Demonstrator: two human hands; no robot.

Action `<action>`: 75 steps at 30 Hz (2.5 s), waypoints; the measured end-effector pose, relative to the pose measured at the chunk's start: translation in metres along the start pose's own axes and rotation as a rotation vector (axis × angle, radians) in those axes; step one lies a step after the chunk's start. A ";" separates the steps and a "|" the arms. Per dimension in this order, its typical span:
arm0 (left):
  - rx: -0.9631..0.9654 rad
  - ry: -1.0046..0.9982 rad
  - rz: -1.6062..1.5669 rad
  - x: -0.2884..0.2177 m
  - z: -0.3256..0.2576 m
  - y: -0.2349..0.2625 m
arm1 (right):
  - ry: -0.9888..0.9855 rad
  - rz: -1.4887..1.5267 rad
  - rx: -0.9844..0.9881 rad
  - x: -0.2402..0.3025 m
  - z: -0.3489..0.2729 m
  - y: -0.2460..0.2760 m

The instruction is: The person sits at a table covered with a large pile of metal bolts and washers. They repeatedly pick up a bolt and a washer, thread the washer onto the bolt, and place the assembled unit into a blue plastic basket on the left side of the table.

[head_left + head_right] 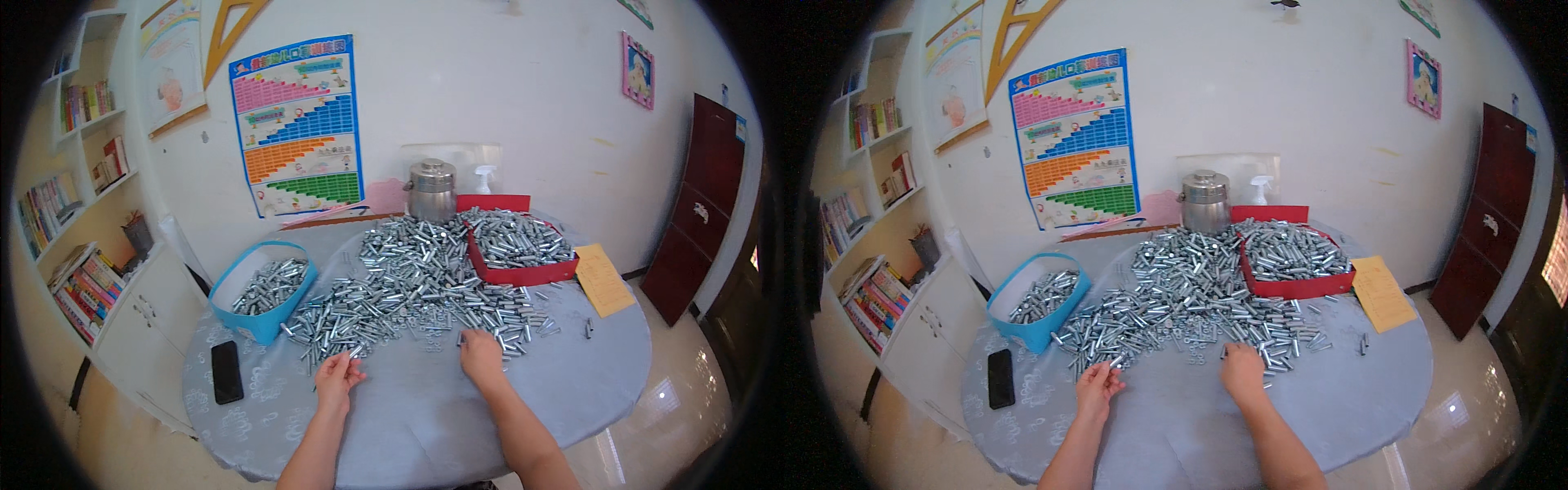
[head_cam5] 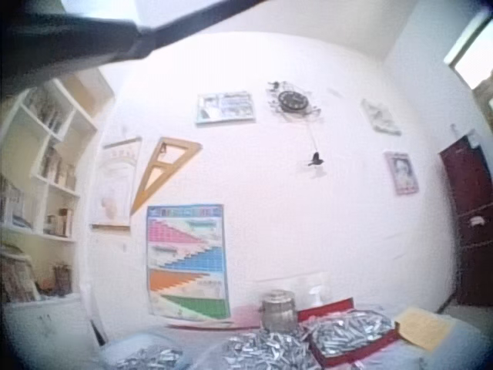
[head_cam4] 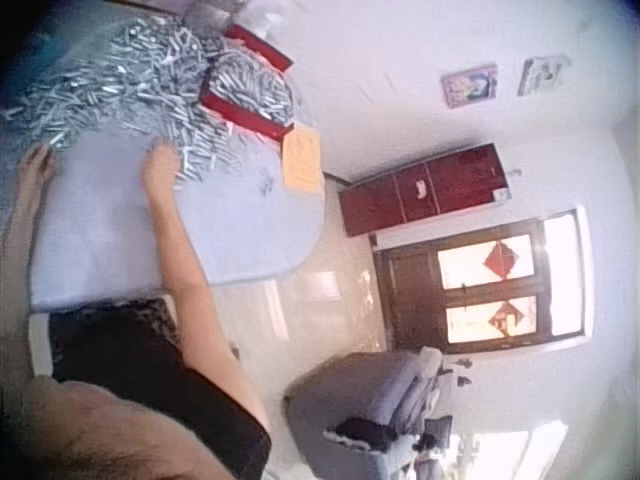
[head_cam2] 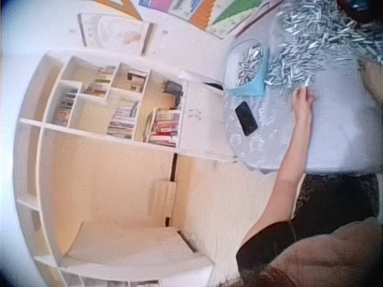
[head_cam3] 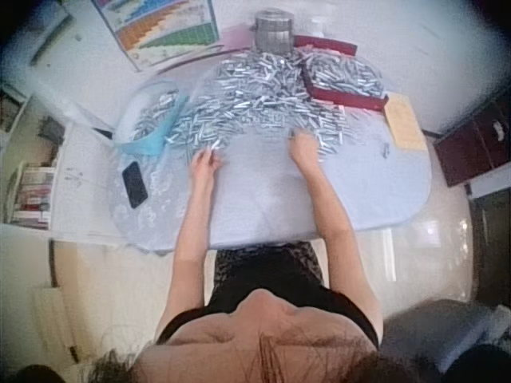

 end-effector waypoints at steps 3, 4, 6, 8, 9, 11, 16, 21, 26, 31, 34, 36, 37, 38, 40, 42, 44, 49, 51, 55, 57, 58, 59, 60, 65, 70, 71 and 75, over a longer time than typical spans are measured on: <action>-0.080 -0.101 -0.010 -0.017 0.011 0.010 | -0.012 0.013 -0.009 -0.007 0.000 0.000; -0.123 -0.145 -0.012 -0.023 0.016 0.016 | -0.016 0.021 -0.003 -0.006 -0.002 0.003; -0.198 -0.255 -0.014 -0.039 0.034 0.033 | -0.002 0.025 -0.022 -0.003 -0.002 0.001; -0.232 -0.359 0.047 -0.068 0.062 0.042 | 0.004 0.022 -0.035 -0.003 -0.002 0.004; -0.197 -0.411 0.047 -0.085 0.077 0.040 | 0.004 0.020 -0.040 -0.004 -0.002 0.005; -0.171 -0.491 0.156 -0.113 0.102 0.049 | 0.024 0.038 -0.046 -0.004 -0.003 0.003; -0.139 -0.811 0.867 -0.127 0.108 0.060 | 0.033 0.046 -0.050 -0.001 -0.003 0.001; 0.126 -0.398 1.141 -0.075 0.051 0.047 | 0.007 0.026 -0.042 -0.008 -0.002 0.001; 0.216 -0.251 1.419 -0.060 0.017 0.057 | 0.024 0.228 -0.081 -0.005 0.000 0.005; 0.177 -0.296 1.426 -0.060 0.012 0.055 | -0.218 0.883 0.191 -0.015 0.008 -0.023; 0.129 -0.195 1.148 -0.064 0.006 0.043 | -0.275 1.189 0.336 -0.018 0.012 -0.040; 0.151 -0.137 0.843 -0.064 0.003 0.029 | -0.282 1.307 0.400 -0.008 0.009 -0.038; 0.200 -0.138 0.675 -0.064 0.003 0.017 | -0.285 1.366 0.431 -0.003 0.007 -0.039; 0.248 -0.142 0.506 -0.062 0.002 0.004 | -0.251 1.328 0.423 0.000 0.006 -0.036; 0.277 -0.085 0.276 -0.047 0.004 -0.016 | -0.182 1.252 0.413 0.009 0.004 -0.034; 0.288 -0.076 0.108 -0.032 0.001 -0.038 | -0.164 1.256 0.469 0.018 -0.003 -0.034; 0.275 -0.112 0.007 -0.023 -0.006 -0.056 | -0.136 1.201 0.520 0.031 -0.011 -0.030; 0.249 -0.042 0.106 0.009 -0.013 -0.049 | 0.163 0.842 0.439 0.066 -0.031 -0.012; 0.248 -0.026 0.135 0.013 -0.014 -0.045 | 0.209 0.804 0.463 0.074 -0.035 -0.009; 0.270 -0.065 0.157 0.011 -0.018 -0.048 | 0.295 0.723 0.401 0.078 -0.039 -0.014; 0.283 -0.068 0.165 0.013 -0.019 -0.050 | 0.336 0.707 0.370 0.080 -0.039 -0.011; 0.276 -0.075 0.175 0.013 -0.019 -0.049 | 0.362 0.683 0.354 0.082 -0.040 -0.009; 0.269 -0.084 0.185 0.014 -0.019 -0.049 | 0.389 0.658 0.337 0.084 -0.041 -0.007; 0.262 -0.092 0.195 0.014 -0.019 -0.048 | 0.417 0.634 0.320 0.085 -0.042 -0.006; 0.246 -0.178 0.374 0.014 -0.025 -0.050 | 0.497 0.559 0.277 0.091 -0.045 0.000; 0.261 -0.142 0.547 0.015 -0.029 -0.052 | 0.530 0.573 0.245 0.095 -0.047 0.002; 0.305 -0.114 0.685 0.017 -0.030 -0.050 | 0.528 0.587 0.249 0.096 -0.048 0.002; 0.389 -0.054 0.631 0.014 -0.040 -0.062 | 0.534 0.596 0.245 0.099 -0.050 0.004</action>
Point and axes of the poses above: each hand's wrist, its own z-axis towards the middle knuckle, its own y-axis out of the back of the hand, x = y × z, the point moved 7 cm from there along z, towards the middle knuckle, and after that the axes turned 7 degrees about -y, right-handed, at the moved point
